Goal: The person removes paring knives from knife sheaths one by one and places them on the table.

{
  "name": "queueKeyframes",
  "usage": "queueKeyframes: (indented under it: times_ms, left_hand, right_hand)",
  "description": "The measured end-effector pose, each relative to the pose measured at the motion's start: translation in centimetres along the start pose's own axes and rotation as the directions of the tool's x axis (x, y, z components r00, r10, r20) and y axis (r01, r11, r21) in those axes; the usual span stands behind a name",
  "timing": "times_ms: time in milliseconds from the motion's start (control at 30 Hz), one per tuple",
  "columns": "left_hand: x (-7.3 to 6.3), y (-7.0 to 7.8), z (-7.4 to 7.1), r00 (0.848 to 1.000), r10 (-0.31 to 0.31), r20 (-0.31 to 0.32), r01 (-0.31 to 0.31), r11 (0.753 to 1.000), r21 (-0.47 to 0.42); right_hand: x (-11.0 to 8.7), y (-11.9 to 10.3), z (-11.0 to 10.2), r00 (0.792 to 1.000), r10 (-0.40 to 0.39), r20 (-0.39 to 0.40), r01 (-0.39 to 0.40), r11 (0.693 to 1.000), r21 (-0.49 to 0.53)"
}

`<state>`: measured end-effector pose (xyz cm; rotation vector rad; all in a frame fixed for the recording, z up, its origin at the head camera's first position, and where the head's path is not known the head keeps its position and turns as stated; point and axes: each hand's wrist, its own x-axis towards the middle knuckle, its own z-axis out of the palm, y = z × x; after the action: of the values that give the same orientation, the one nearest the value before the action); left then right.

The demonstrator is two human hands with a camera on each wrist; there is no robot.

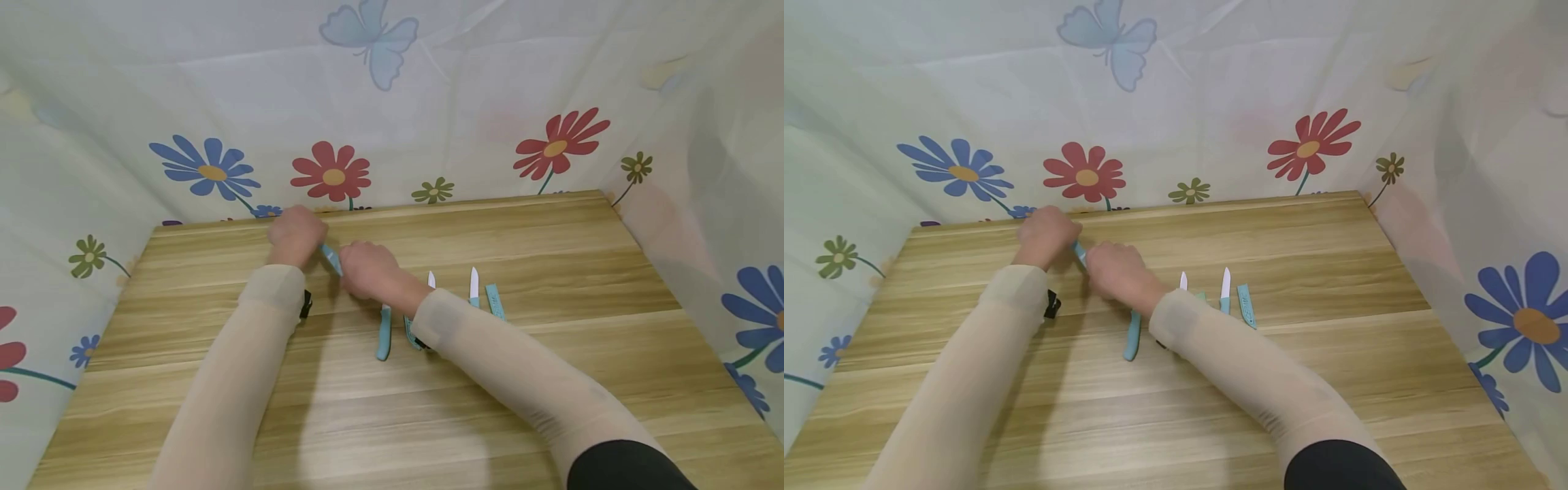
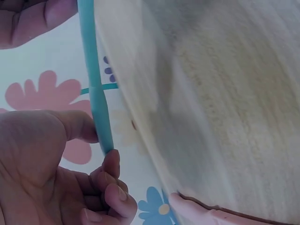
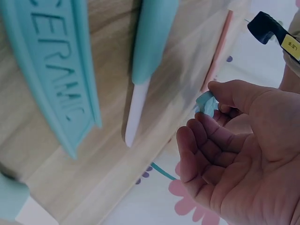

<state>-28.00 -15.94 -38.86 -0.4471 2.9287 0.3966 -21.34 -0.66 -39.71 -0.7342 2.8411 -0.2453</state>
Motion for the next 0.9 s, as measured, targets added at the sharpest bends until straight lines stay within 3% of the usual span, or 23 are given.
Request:
queueKeyframes:
  times_ms: [400,633,767,900]
  left_hand:
    - [-1.0,0.0,-1.3,0.998,0.055,-0.028,-0.058,0.991,-0.123]
    - [-0.9,0.0,-2.0,0.997,0.065,-0.028,-0.071,0.955,-0.288]
    - [-0.9,-0.3,-2.0,0.996,0.086,-0.019,-0.086,0.899,-0.428]
    - [-1.5,-0.5,-2.0,0.995,0.092,0.026,-0.057,0.789,-0.612]
  right_hand:
    - [-1.4,1.4,-1.5,1.0,0.012,-0.029,-0.01,0.998,0.069]
    - [-2.4,2.3,-2.4,0.999,0.027,-0.037,-0.022,0.992,0.128]
    - [-3.0,2.8,-2.9,0.999,0.034,-0.042,-0.026,0.982,0.187]
    - [-3.6,3.4,-3.3,0.998,0.049,-0.046,-0.037,0.974,0.223]
